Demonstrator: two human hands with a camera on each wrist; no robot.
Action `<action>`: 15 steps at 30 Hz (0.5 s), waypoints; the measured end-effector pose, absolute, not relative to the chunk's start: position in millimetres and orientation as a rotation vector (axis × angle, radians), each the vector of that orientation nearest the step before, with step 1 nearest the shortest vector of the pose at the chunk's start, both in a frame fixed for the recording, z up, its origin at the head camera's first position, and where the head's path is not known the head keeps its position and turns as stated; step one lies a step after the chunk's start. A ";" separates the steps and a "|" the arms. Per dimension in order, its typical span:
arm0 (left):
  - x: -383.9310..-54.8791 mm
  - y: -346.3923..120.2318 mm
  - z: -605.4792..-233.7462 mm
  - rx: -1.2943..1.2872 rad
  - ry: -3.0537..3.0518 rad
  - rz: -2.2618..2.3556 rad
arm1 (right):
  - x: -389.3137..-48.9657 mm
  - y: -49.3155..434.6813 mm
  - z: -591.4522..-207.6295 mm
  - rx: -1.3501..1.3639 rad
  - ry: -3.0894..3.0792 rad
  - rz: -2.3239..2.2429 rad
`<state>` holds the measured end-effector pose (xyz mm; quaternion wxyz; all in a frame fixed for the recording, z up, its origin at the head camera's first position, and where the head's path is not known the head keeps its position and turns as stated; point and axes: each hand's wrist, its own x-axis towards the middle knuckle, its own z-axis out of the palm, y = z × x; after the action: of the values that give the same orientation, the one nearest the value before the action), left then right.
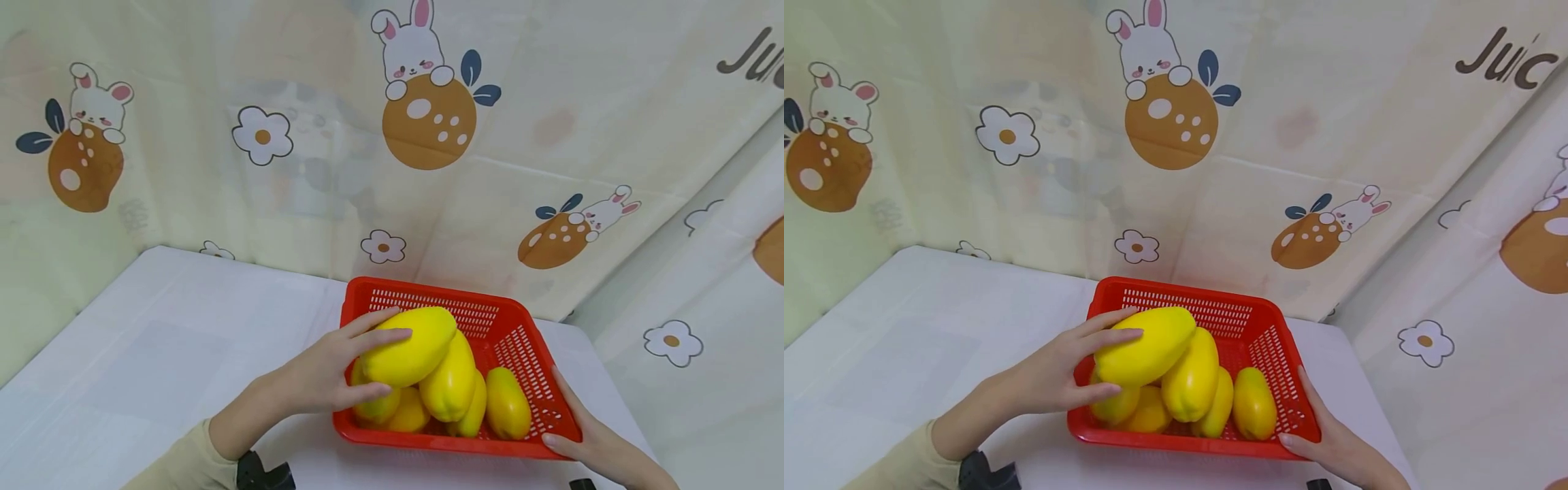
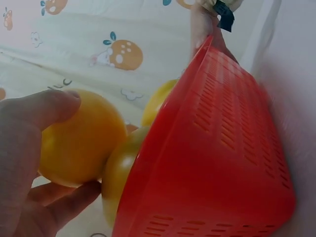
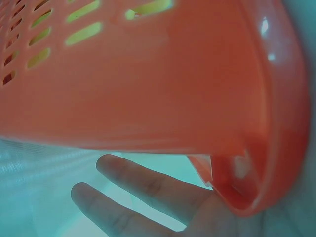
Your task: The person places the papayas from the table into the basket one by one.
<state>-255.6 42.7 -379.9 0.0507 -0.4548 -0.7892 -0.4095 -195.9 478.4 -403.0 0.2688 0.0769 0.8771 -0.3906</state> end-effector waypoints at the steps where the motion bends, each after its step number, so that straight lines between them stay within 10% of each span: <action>1: -254.8 43.7 -380.5 -1.395 -2.401 -1.248 | -195.9 478.5 -403.1 0.215 2.362 -1.055; 15: -239.6 60.9 -386.3 -1.542 -2.315 -1.102 | -196.6 476.9 -402.6 0.228 2.356 -1.029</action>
<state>-239.6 60.9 -386.3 0.0748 -0.5141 -0.7714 -0.3674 -196.6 476.9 -402.6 0.2765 0.0848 0.8773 -0.3830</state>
